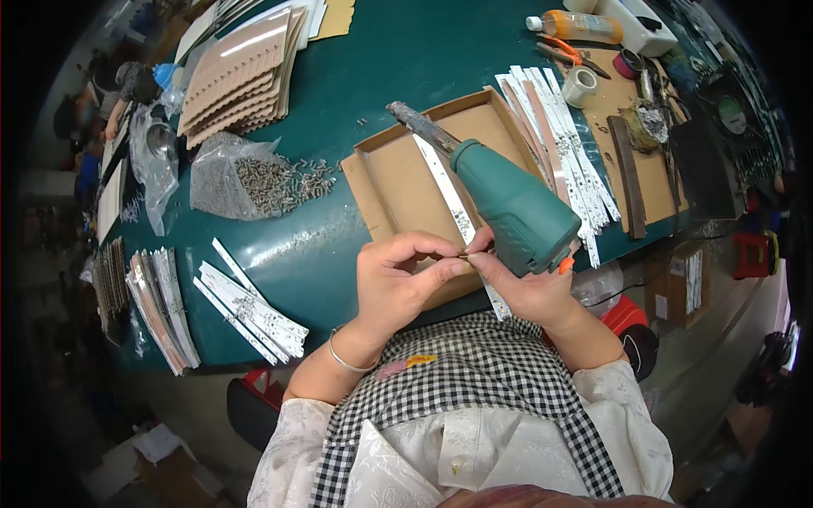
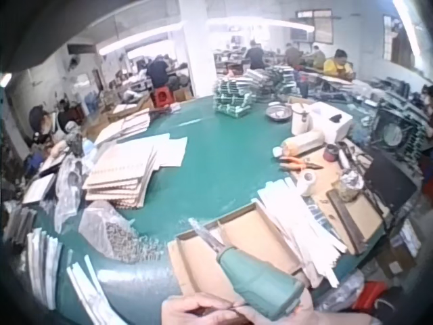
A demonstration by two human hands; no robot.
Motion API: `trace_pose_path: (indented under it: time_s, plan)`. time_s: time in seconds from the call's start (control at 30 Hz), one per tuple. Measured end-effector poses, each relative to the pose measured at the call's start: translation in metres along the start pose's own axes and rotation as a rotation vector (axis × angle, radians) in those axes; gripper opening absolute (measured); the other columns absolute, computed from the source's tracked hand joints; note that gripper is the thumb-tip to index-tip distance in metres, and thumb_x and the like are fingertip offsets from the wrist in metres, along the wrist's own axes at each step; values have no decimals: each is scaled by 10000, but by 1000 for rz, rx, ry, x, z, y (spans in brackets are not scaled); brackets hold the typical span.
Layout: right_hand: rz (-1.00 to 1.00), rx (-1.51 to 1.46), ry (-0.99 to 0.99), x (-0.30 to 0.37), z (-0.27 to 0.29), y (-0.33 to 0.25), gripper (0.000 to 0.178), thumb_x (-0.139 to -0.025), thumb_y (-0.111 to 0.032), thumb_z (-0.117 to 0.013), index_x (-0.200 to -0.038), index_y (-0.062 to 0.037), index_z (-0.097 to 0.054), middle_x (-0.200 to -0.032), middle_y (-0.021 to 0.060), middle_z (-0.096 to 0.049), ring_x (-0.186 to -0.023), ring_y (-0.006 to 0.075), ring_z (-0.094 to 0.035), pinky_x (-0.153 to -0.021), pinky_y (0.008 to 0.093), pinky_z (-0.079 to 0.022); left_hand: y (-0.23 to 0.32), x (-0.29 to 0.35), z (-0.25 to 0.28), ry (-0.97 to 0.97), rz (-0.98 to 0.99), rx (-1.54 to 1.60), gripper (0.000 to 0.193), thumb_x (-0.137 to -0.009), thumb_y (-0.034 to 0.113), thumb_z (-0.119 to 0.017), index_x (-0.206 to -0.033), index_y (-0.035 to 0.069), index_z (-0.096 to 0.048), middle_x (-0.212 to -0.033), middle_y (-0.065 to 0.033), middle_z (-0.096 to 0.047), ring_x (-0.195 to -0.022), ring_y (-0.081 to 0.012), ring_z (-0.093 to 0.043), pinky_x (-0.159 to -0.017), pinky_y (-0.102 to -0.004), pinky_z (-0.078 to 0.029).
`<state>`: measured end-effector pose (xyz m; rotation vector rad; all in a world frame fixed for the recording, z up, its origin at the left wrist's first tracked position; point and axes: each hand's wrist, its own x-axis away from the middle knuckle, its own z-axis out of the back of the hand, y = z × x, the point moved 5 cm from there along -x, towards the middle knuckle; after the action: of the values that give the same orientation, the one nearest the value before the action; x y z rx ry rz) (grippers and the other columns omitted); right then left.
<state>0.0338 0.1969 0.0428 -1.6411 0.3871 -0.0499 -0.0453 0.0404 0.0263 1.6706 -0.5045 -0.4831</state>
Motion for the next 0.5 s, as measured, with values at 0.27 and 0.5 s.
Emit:
trace_pose_path:
  time_s: [0.27, 0.5]
  plan:
    - [6, 1, 49, -9, 1, 24, 297, -853, 40, -757, -1122, 15, -633, -1012, 91, -717, -921, 163, -703, -824, 299, -572, -8, -13, 6, -75, 94, 83, 125, -813, -54, -791, -907, -63, -710, -914, -150, -738, -835, -184, -716, -780, -300, -585]
    - [18, 139, -159, -18, 9, 32, 315, -937, -60, -688, -1218, -8, -553, -972, 79, -663, -852, 142, -635, -739, 284, -529, -25, -23, 1, -100, 358, 394, 116, -813, -71, -775, -893, -52, -694, -879, -149, -733, -780, -164, -711, -731, -271, -583]
